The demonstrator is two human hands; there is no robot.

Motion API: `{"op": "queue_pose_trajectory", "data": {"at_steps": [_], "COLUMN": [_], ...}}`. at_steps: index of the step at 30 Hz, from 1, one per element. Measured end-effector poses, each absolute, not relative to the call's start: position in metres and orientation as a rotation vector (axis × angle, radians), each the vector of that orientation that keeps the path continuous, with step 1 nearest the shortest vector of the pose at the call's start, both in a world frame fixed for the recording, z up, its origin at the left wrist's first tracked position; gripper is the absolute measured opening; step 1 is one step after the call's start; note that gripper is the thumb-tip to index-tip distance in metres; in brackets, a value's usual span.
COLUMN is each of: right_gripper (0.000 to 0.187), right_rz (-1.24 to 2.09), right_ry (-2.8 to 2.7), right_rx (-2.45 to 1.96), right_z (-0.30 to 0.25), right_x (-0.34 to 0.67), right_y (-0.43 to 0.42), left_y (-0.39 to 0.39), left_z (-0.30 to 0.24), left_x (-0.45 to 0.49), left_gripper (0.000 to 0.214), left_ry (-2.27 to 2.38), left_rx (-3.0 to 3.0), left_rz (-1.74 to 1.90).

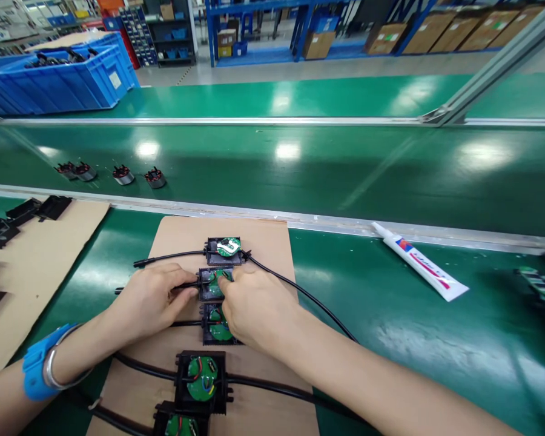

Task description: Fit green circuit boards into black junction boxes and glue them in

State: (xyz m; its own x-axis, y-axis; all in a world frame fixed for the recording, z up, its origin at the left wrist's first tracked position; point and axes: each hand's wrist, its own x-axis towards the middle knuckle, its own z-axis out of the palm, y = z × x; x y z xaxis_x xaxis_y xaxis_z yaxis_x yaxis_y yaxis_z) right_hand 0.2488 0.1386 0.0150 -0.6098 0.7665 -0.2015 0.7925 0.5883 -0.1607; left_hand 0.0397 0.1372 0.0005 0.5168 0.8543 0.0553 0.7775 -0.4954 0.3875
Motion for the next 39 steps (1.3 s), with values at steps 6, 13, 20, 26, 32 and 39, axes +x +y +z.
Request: {"op": "queue_pose_trajectory", "data": {"at_steps": [6,13,20,26,32,39], "right_gripper": [0.025,0.027,0.025,0.022,0.022,0.024], "right_rz": [-0.464,-0.397,-0.301,-0.312,-0.313,-0.607], "right_ry": [2.670,2.707,2.870,2.863,2.881,2.739], "right_rx": [1.331,1.324,1.234,1.302,1.297,1.369], "right_z": [0.018,0.013,0.007,0.010,0.012,0.021], "right_x": [0.245,0.246,0.249,0.245,0.244,0.249], "right_y": [0.142,0.140,0.141,0.136,0.132,0.139], "left_y": [0.141,0.138,0.152,0.145,0.111,0.114], "left_z": [0.006,0.006,0.005,0.018,-0.007,-0.009], "left_x": [0.044,0.054,0.060,0.066,0.057,0.057], "left_gripper": [0.020,0.034,0.029,0.025,0.054,0.057], "left_ry": [1.363,1.474,1.261,1.477,1.403,1.347], "left_rx": [2.301,2.516,2.712,2.739,2.874,2.867], "left_rz": [0.378,-0.196,-0.470,-0.415,-0.072,-0.190]}}
